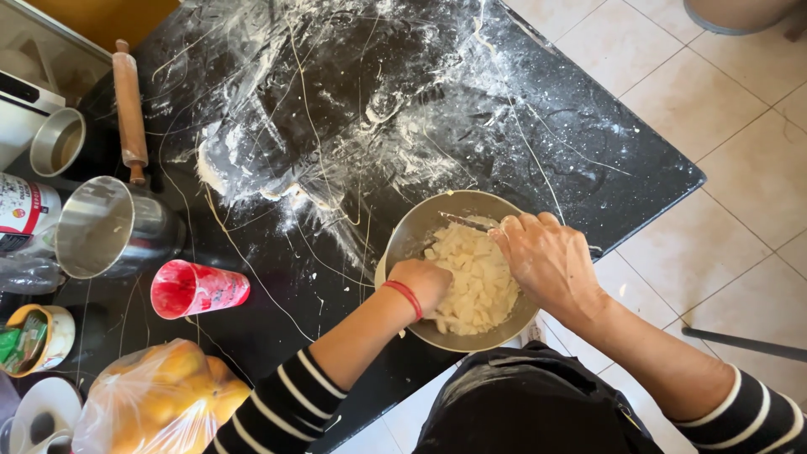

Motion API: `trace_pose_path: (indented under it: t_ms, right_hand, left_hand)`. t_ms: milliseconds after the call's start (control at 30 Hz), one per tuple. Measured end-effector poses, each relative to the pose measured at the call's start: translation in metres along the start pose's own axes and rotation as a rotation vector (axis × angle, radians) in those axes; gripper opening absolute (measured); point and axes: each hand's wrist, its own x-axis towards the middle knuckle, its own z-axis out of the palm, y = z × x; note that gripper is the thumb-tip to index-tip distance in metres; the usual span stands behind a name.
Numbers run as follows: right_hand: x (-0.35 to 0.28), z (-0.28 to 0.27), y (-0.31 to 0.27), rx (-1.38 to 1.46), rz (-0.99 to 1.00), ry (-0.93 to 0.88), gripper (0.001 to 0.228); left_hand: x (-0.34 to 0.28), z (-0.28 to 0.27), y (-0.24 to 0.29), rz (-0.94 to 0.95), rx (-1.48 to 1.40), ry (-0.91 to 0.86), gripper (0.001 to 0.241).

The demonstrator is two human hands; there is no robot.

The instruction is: Mixing flour and butter in a bowl to prepare dough for baking.

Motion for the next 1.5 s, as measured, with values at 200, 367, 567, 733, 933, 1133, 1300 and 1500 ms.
trace_pose_path:
  t_ms: [200, 367, 567, 733, 933, 1133, 1300, 1500]
  right_hand:
    - [-0.002, 0.003, 0.001, 0.0, -0.054, 0.011, 0.033]
    - [-0.001, 0.001, -0.002, 0.003, -0.069, 0.042, 0.036]
    - [-0.004, 0.004, 0.0, 0.056, -0.067, 0.021, 0.036]
    - [-0.012, 0.008, 0.006, 0.286, -0.103, -0.069, 0.047]
    - [-0.02, 0.015, 0.01, 0.337, -0.163, -0.173, 0.076]
    - [-0.011, 0.007, -0.002, 0.319, -0.14, -0.221, 0.086]
    - [-0.009, -0.007, -0.008, 0.375, -0.066, -0.322, 0.088]
    - [-0.015, -0.001, -0.008, 0.349, -0.109, -0.333, 0.076]
  left_hand:
    - [-0.018, -0.018, 0.0, 0.049, -0.271, -0.153, 0.033]
    - [-0.04, -0.051, 0.018, 0.14, -0.306, -0.312, 0.052]
    - [-0.012, -0.018, -0.003, 0.203, -0.345, -0.303, 0.058]
    - [-0.045, -0.06, -0.012, 0.203, -0.931, -0.167, 0.053]
    - [-0.054, -0.024, 0.001, 0.215, -1.944, -0.029, 0.06]
    - [-0.047, 0.012, 0.012, 0.245, -2.267, 0.139, 0.054]
    - [-0.055, 0.0, 0.023, 0.23, -2.33, 0.2, 0.051]
    - [-0.081, -0.027, 0.04, 0.139, -2.185, 0.411, 0.049]
